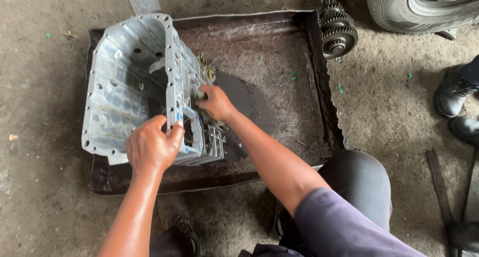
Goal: The person cleans a metal transmission case by hand using a cloth to wipe various parts of the internal and external surfaces while it sits in a tray of fluid.
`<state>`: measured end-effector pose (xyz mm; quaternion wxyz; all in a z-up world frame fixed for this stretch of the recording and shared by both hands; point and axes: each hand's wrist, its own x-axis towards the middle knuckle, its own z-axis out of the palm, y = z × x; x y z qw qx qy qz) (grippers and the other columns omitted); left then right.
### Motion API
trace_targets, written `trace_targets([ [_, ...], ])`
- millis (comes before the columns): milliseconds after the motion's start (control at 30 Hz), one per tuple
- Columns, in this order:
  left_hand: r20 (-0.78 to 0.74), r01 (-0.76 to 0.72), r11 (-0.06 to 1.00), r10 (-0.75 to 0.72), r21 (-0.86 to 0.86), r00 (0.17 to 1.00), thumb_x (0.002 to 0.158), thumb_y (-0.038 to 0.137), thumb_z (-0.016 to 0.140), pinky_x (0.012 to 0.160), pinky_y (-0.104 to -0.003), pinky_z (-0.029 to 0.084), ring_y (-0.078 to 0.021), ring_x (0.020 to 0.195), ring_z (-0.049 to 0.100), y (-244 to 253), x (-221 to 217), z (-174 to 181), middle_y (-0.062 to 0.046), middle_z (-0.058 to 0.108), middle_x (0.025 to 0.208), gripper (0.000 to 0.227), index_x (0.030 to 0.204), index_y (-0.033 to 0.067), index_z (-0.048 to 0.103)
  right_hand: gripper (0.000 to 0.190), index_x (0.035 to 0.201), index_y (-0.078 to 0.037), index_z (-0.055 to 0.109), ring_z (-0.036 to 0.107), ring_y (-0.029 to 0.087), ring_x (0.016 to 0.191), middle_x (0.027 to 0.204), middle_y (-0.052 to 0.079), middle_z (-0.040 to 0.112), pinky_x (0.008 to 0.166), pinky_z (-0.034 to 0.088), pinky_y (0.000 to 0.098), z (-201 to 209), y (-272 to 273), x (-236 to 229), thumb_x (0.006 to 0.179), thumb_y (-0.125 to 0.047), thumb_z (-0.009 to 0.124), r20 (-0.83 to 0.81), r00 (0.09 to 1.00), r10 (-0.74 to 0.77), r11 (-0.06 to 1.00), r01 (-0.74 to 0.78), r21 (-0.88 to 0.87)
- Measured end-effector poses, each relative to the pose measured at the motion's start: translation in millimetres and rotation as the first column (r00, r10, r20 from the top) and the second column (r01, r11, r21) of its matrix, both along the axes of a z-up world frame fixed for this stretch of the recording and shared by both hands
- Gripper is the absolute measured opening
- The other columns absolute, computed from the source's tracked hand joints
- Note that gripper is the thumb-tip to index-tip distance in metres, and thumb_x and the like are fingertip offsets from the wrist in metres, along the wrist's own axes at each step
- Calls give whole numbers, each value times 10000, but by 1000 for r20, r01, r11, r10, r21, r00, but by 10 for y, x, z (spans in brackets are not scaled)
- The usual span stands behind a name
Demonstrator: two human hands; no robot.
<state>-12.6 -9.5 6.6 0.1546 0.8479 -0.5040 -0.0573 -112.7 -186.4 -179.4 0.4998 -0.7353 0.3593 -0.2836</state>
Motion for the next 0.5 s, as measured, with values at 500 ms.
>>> trace_targets([
  [500,-10,-10,999,10,50,1000,861,447,722,671,-521,506,-418,734,677,-58,-79,38,-168,702,728,365,808,85,715,276,1059,9,643,689,429,887,943,247,718,747,557,458,-158,162,-15,846,-122,758,159,974,-163,912,88,400],
])
